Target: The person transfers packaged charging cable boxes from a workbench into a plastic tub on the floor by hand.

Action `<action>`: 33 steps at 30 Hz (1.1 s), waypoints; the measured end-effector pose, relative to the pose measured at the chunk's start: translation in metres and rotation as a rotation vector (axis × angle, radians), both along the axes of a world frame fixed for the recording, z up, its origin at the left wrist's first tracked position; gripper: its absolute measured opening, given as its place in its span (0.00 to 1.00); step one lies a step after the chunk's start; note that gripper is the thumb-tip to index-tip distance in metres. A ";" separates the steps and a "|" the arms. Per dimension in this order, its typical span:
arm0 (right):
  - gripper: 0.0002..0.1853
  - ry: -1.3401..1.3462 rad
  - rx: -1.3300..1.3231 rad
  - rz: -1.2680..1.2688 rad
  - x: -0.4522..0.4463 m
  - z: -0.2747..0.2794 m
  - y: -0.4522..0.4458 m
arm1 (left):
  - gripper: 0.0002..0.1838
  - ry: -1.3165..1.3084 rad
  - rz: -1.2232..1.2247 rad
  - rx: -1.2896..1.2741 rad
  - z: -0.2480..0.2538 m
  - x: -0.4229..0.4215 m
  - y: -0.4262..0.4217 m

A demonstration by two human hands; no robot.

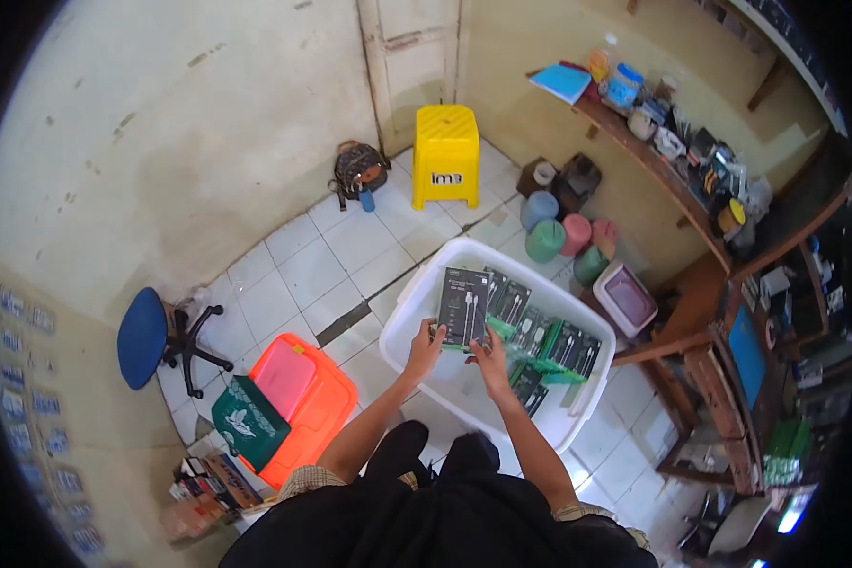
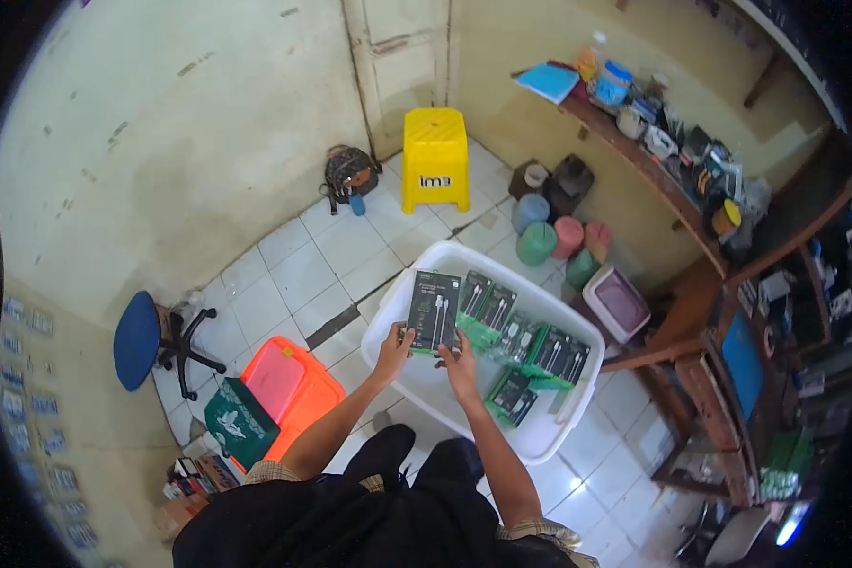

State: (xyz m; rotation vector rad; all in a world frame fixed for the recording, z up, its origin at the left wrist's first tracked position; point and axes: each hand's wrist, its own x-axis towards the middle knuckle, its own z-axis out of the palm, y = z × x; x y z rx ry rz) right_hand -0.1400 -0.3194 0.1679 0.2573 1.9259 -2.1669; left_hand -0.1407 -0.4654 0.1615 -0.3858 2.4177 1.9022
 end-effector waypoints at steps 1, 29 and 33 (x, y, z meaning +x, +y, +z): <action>0.31 -0.039 -0.033 -0.011 -0.002 -0.006 -0.007 | 0.19 -0.016 0.021 0.099 -0.011 0.000 -0.005; 0.21 -0.592 -0.323 -0.474 -0.145 -0.489 -0.087 | 0.18 -0.459 0.210 0.347 -0.458 -0.159 -0.047; 0.21 -0.527 -0.370 -0.785 -0.158 -0.530 -0.098 | 0.17 -0.460 0.284 0.394 -0.508 -0.179 -0.036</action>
